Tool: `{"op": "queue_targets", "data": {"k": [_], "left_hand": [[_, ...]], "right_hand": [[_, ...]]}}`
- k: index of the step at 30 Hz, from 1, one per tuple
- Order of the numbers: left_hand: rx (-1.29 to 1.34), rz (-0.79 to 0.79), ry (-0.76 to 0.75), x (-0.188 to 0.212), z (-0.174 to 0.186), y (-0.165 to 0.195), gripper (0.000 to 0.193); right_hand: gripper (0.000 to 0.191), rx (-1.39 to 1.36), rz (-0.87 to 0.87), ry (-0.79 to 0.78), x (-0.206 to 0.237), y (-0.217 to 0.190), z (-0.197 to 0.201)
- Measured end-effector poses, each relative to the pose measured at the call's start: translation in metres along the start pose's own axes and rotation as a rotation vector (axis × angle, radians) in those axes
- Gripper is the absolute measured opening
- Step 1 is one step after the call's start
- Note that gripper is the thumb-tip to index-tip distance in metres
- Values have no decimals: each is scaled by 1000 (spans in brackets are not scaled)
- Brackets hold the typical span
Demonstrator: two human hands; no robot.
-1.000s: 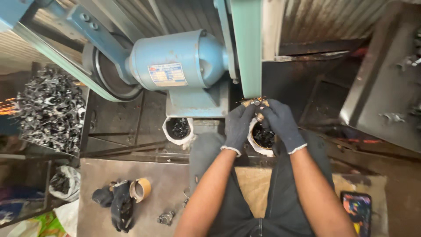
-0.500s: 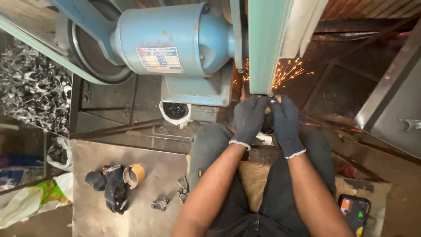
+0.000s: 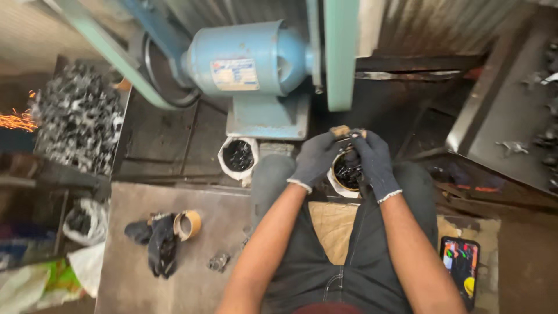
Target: The person sits on the floor and repeatedly presses small metal parts against a belt grinder to smooth their surfaces. They handle the parts with gloved hands, repositioning them frequently to grind different edges while sparks fly from the contact point.
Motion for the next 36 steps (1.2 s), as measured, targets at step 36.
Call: {"op": "queue_targets", "data": {"k": [36], "left_hand": [[-301,104,261,-21,-36,-30,33]], "right_hand": [[22,203,241,46,-46,-11,-6]]}}
Point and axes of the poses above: each hand's wrist, its own x-axis away from the middle knuckle, its own z-axis out of the back of the hand, y = z × x, the point moved 6 cm from there along -x, towards the middle knuckle, and after that the axes turned 10 degrees about y, right-handed, at the moved point
